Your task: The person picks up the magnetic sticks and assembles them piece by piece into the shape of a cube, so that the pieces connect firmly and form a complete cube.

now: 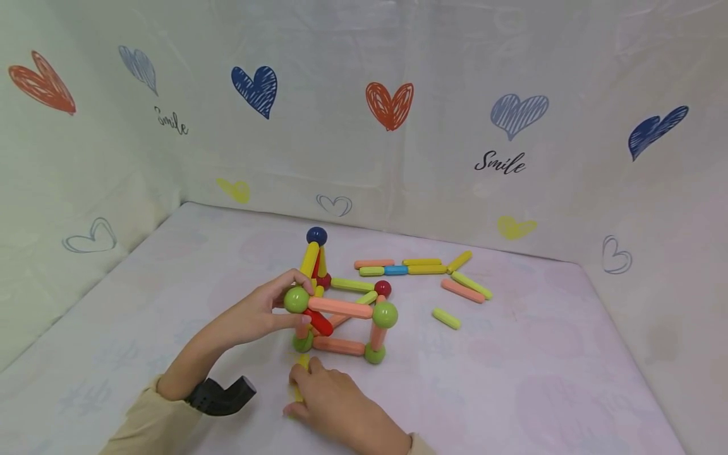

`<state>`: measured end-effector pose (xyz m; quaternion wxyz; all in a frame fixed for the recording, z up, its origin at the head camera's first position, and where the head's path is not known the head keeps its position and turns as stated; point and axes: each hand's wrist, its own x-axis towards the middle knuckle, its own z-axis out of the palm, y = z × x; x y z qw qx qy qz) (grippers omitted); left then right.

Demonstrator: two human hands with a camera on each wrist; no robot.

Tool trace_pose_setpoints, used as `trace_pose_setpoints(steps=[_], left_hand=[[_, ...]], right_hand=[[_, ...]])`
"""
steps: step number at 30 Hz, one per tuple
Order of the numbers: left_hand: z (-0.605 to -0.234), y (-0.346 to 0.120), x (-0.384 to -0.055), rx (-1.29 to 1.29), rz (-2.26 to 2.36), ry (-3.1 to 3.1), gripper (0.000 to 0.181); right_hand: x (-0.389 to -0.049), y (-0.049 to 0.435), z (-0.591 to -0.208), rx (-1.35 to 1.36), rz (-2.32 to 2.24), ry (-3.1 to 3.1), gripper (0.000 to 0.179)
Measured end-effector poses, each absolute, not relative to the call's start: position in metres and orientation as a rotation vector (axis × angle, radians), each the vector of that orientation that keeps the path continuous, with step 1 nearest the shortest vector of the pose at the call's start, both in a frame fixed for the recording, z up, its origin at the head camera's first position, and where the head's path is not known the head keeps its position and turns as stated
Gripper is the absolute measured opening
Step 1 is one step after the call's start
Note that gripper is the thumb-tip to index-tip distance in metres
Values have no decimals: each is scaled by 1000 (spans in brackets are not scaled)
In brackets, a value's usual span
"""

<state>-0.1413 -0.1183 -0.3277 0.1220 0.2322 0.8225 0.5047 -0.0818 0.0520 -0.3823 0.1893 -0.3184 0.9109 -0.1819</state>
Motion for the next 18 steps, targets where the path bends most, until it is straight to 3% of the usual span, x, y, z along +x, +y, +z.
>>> trace_pose_setpoints(steps=[3,10,18], left_hand=[[-327,-118,-141,663,1477,2399,31],[-328,-118,-141,677,1467,2417,31],[-327,-118,-140,665,1472,2411,31]], right_hand=[[-82,54,-379,-782,-533,2578,21],[-84,71,-367,-543,-516,2648,54],[-90,84,-359,-609,-553,2850,27]])
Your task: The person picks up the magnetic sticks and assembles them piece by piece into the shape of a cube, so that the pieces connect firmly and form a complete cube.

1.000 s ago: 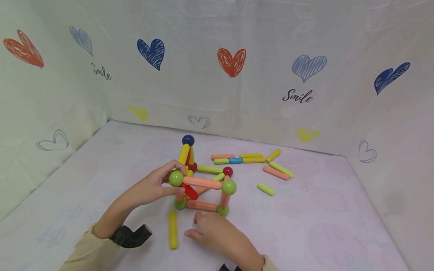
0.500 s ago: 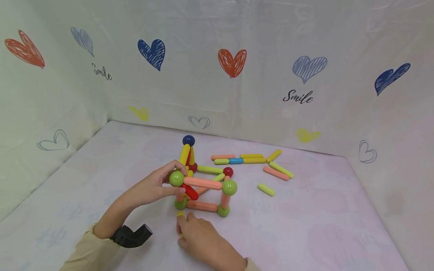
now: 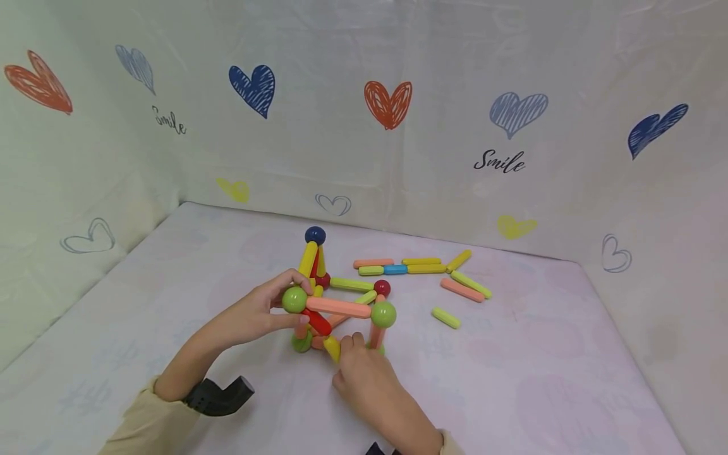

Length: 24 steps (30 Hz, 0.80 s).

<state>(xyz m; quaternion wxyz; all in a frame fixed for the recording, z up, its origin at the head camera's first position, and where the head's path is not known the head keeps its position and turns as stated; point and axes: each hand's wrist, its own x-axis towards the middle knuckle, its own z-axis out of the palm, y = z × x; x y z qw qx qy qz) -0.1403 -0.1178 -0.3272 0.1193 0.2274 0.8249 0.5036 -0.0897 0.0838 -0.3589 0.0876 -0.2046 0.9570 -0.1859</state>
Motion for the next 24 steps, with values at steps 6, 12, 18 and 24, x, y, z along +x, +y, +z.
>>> trace_pose_setpoints(steps=[6,12,18,24], left_hand=[[-327,-118,-140,694,1477,2419,31],[-327,-117,-140,699,1474,2423,31],[-327,-117,-140,701,1478,2421,31],[-328,-118,-141,696,1478,2418,31]], right_hand=[[-92,86,-358,-599,-591,2922,23],[-93,87,-357,-598,-555,2978,23],[-92,87,-354,-589,-540,2963,23],[-90,90,-347,-604,-600,2914,18]])
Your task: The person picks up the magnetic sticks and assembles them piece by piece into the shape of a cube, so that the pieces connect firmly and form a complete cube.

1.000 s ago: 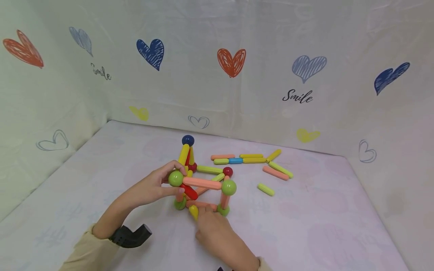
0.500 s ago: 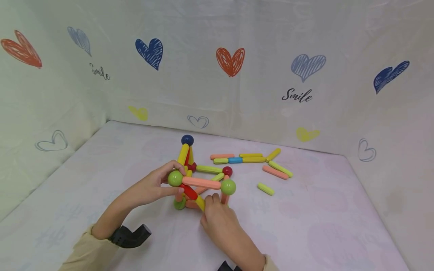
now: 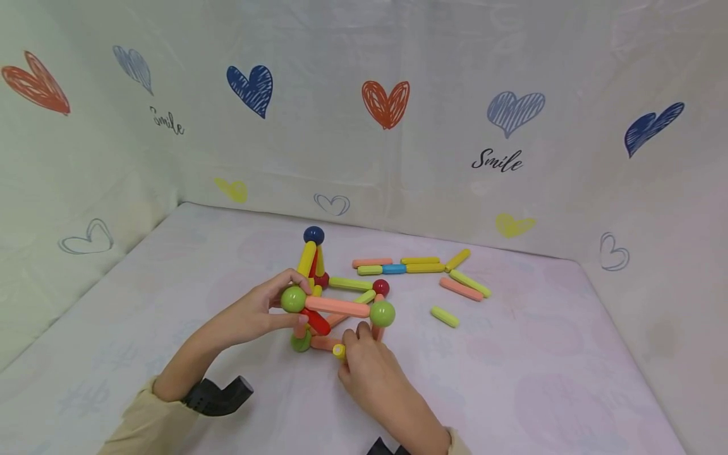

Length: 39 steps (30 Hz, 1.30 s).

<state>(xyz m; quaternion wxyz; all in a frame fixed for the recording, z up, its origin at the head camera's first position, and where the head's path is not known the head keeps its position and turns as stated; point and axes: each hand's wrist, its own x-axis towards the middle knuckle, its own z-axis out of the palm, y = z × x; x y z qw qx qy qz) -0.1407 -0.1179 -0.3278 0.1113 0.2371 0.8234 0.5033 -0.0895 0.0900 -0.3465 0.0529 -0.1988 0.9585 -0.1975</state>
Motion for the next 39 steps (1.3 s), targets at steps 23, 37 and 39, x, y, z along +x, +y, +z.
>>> trace_pose_setpoints(steps=[23,37,39], left_hand=[[-329,-119,-140,690,1466,2431,31],[-325,-123,-140,777,1441,2415,31],[-324,-124,-140,778,1443,2409,31]], right_hand=[[-85,90,-336,-532,-634,2966,34],[-94,84,-361,-608,-670,3056,35],[-94,83,-361,-604,-663,3062,35]])
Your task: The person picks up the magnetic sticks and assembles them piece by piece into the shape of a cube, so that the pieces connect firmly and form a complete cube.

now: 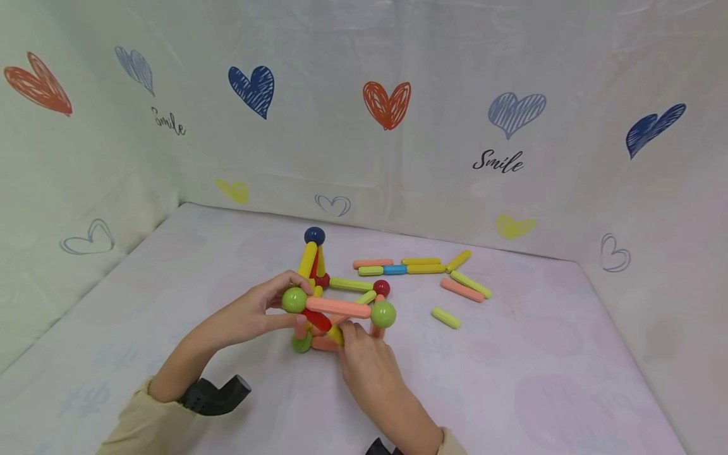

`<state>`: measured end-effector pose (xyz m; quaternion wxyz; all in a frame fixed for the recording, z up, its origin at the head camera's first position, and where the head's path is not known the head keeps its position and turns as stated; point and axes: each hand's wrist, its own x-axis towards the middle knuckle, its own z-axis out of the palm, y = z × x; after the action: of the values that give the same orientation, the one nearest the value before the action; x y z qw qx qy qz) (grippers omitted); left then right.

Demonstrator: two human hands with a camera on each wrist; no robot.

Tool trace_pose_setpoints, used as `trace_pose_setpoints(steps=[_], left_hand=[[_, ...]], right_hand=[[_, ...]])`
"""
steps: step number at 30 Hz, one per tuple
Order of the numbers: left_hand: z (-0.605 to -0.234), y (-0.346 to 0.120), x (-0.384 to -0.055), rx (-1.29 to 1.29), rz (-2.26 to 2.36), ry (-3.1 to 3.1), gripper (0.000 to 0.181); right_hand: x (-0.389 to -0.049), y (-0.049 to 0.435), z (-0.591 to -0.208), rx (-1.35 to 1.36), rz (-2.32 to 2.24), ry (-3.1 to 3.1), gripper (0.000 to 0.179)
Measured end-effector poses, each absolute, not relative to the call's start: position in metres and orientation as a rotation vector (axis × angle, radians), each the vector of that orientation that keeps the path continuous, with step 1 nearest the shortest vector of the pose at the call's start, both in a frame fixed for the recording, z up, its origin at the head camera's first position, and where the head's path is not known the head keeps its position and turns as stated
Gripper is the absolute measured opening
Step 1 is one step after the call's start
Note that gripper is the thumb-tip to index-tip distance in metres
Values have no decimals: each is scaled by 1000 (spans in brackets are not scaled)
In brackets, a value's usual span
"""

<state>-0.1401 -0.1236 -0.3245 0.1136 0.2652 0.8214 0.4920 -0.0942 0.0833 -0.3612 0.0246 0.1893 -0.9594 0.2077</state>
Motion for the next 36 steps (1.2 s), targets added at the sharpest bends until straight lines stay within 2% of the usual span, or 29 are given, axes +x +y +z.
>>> trace_pose_setpoints(steps=[9,12,14,18,22,26,28,30,31,33,36], left_hand=[[-324,-126,-140,788,1445,2409,31],[-324,-126,-140,788,1445,2406,31],[-324,-126,-140,786,1439,2403,32],[-323,-126,-140,772,1430,2399,32],[-323,-126,-140,764,1428,2406,32],[-325,-126,-140,757,1429,2403,32],[-325,-126,-140,757,1431,2399,32],[-326,-126,-141,758,1431,2398,32],[-326,-126,-141,762,1431,2397,32],[-325,-126,-141,769,1431,2397,32],[-325,-127,-141,771,1427,2404,32]], right_hand=[[-95,86,-358,588,645,-2983,32],[-93,97,-345,641,693,-3045,38],[-92,109,-334,660,734,-3113,36],[-97,133,-322,467,691,-3350,25],[-115,148,-340,336,736,-3402,52],[-138,154,-372,723,1271,-3116,65],[-145,155,-385,931,1478,-2972,60],[-150,156,-395,1014,1585,-2898,49],[-151,157,-398,1030,1599,-2883,47],[-152,158,-403,1001,1579,-2908,32],[-154,159,-406,992,1573,-2916,25]])
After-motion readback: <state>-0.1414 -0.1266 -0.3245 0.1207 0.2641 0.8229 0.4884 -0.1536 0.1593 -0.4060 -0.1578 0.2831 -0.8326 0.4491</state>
